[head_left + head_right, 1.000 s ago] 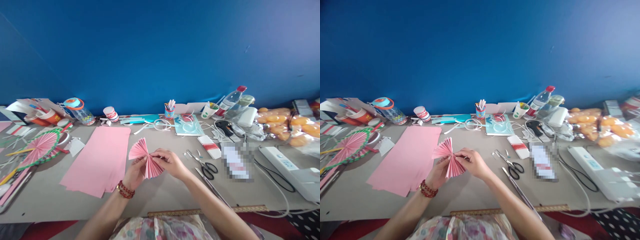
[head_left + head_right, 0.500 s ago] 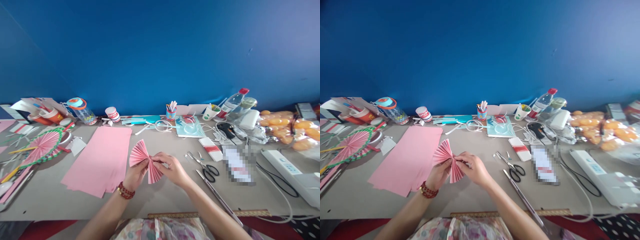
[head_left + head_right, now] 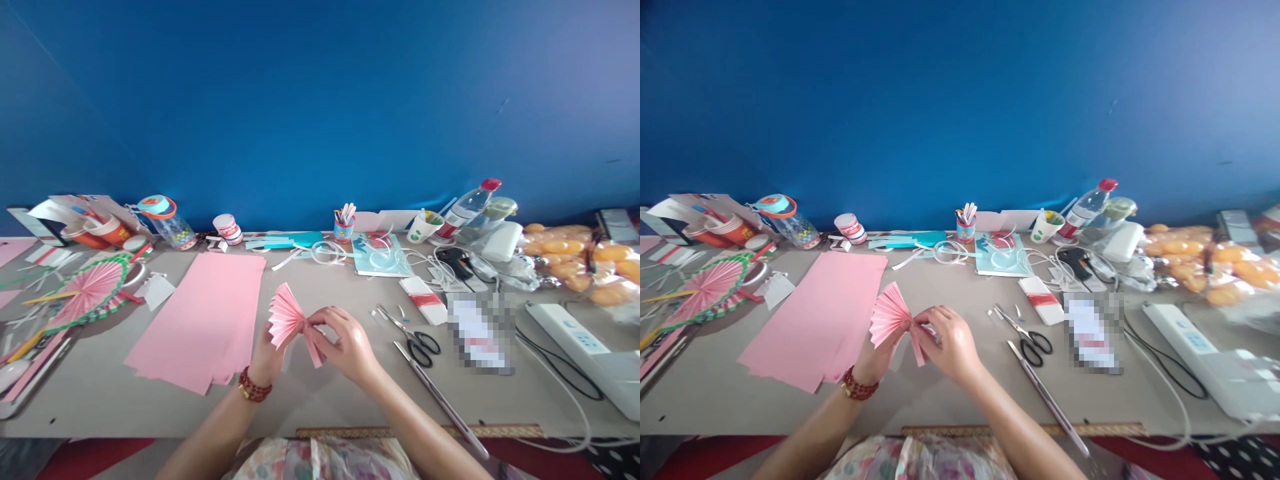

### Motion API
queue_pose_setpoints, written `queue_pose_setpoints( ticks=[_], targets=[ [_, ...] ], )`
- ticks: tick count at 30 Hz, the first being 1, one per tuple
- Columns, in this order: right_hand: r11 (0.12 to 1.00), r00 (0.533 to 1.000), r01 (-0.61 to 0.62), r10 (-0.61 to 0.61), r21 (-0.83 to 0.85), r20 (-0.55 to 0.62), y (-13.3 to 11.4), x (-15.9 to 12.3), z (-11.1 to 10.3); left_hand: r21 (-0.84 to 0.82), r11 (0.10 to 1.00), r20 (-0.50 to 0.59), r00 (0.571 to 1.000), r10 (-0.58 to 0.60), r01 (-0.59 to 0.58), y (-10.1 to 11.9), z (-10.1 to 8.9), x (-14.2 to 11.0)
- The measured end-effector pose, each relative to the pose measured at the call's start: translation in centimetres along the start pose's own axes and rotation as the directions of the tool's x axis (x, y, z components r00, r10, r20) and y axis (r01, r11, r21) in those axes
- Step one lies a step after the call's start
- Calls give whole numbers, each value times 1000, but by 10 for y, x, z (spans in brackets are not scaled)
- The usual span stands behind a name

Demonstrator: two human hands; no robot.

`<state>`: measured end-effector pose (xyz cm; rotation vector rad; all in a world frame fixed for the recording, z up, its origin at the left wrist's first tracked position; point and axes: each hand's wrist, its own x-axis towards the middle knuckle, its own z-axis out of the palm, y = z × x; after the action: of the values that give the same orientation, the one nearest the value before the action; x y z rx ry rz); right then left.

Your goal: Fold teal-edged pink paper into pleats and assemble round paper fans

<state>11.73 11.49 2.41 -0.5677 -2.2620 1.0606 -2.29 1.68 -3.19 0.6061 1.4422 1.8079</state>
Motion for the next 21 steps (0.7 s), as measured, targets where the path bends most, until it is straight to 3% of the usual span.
queue_pose_setpoints(
  ticks=[5, 8, 10, 12, 15, 18, 21],
  targets=[
    [979, 983, -179, 175, 97, 50, 2, -1, -1, -36, 999, 64, 997, -36, 38, 0, 3, 3],
    [913, 953, -302, 284, 272, 105, 6, -2, 3, -125, 989, 131, 990, -57, 73, -1, 4, 4],
    [776, 913, -407, 364, 482, 186, 10, -3, 6, -169, 980, 197, 978, -69, 103, 3, 6, 3],
    [578, 867, -483, 419, 658, 268, 15, -3, 11, -204, 969, 246, 966, -84, 136, 8, 8, 3],
    [355, 823, -528, 439, 772, 361, 19, -5, 17, -225, 959, 310, 946, -98, 173, 16, 10, 2],
    [257, 815, -530, 419, 808, 401, 19, -7, 21, -194, 964, 350, 931, -104, 180, 18, 10, 1],
    [227, 812, -526, 421, 820, 404, 15, -7, 21, -168, 971, 348, 932, -103, 170, 16, 7, 0]
  ],
)
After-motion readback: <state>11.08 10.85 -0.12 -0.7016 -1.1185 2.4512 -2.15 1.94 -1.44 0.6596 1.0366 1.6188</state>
